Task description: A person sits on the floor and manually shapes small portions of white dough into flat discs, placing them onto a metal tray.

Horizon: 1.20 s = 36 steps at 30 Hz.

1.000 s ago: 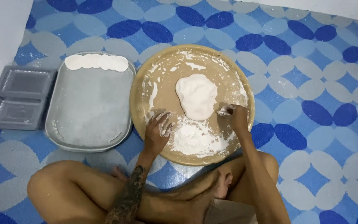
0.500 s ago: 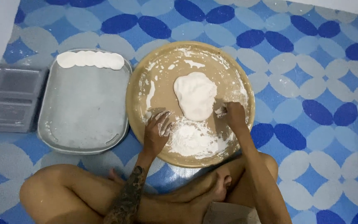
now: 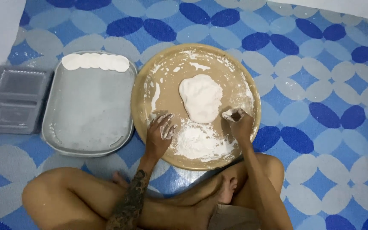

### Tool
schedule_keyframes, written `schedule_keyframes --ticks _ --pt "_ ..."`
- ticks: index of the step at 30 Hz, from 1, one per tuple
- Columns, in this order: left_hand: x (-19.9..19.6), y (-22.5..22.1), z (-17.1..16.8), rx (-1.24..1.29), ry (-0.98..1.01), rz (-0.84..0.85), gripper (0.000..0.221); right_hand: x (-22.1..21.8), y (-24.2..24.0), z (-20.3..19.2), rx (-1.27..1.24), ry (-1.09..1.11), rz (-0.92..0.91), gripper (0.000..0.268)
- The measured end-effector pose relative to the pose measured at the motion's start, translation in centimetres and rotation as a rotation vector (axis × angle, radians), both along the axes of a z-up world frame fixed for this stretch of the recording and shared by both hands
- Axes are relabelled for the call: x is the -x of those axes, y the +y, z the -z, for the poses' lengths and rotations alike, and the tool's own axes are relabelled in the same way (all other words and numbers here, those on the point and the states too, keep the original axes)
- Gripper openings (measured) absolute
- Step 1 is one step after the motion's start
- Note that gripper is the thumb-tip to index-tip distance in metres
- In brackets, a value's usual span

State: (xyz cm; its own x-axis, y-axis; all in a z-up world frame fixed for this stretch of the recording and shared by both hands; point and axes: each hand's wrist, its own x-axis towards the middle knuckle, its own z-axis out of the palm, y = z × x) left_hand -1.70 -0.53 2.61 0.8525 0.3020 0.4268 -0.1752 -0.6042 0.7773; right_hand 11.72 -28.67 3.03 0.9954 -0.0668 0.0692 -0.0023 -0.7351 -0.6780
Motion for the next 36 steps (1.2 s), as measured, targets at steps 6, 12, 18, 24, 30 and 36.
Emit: schedule_keyframes --ticks 6,12,18,24,30,36 --pt "-0.2 -0.4 -0.1 0.041 0.042 0.009 0.037 1.2 0.2 -1.1 0.405 -0.288 -0.321 0.027" --pt "-0.5 -0.7 1.0 0.009 -0.007 0.015 0.037 -2.5 -0.7 0.9 0.479 -0.098 -0.339 0.007" --pt "-1.1 -0.7 1.2 -0.014 -0.058 0.029 0.036 -1.1 2.0 -3.7 0.44 -0.022 -0.357 0.008" --pt "-0.2 0.1 -0.4 0.044 -0.022 0.0 0.036 -0.2 -2.3 0.4 -0.194 0.154 -0.122 0.028" --pt "-0.5 -0.3 0.0 0.004 -0.044 -0.006 0.04 -1.7 -1.3 -0.2 0.15 0.044 -0.217 0.008" --pt "-0.3 -0.1 -1.5 0.081 -0.013 0.005 0.038 0.9 1.3 -1.6 0.602 -0.206 -0.46 0.011"
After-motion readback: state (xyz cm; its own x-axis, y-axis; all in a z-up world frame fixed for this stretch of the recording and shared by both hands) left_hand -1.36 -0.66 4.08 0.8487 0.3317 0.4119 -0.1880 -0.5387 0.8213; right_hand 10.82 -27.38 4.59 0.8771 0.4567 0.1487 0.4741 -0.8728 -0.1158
